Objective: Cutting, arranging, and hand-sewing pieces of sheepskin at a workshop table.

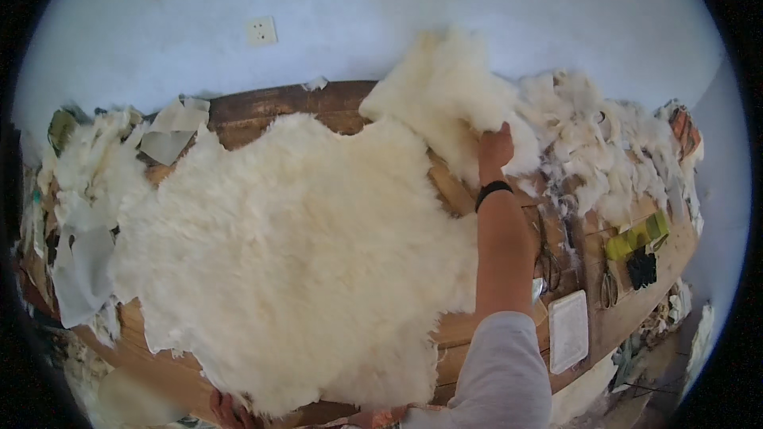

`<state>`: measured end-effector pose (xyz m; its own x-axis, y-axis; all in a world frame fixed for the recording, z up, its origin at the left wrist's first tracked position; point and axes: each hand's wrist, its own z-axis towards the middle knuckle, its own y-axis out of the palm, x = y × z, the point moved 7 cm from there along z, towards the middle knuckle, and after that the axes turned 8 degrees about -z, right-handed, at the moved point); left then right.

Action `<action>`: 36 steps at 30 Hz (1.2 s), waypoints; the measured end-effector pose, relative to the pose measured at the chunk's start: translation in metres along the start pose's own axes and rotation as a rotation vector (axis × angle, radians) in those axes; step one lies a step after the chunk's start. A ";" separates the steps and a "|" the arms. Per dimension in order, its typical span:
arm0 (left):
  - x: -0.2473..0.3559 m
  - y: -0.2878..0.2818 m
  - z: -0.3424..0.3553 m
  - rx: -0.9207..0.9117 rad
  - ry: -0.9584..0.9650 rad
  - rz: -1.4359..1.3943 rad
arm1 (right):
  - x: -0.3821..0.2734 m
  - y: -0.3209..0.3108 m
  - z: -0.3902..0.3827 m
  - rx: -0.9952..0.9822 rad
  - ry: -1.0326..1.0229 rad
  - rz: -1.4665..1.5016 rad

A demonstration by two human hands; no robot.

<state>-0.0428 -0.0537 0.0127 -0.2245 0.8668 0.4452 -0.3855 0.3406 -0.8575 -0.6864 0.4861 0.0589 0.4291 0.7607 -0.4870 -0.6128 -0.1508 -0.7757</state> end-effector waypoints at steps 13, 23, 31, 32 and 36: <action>0.000 -0.018 0.006 0.063 -0.085 -0.070 | -0.130 -0.194 -0.116 -0.895 0.161 1.353; -0.001 -0.015 -0.001 0.119 -0.064 -0.114 | -0.104 -0.189 -0.391 -1.736 0.328 0.852; -0.005 -0.017 0.000 0.101 -0.089 -0.058 | -0.064 -0.125 -0.420 -1.910 0.317 0.836; -0.004 -0.014 0.002 0.102 -0.077 -0.062 | -0.068 -0.127 -0.414 -1.848 0.308 0.864; 0.002 -0.007 0.005 0.139 -0.024 -0.073 | -0.071 -0.128 -0.415 -1.682 0.062 0.793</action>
<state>-0.0449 -0.0562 0.0212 -0.2121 0.8321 0.5125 -0.5213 0.3472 -0.7795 -0.3627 0.1892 0.0260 0.4517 0.1935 -0.8709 0.5449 -0.8328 0.0976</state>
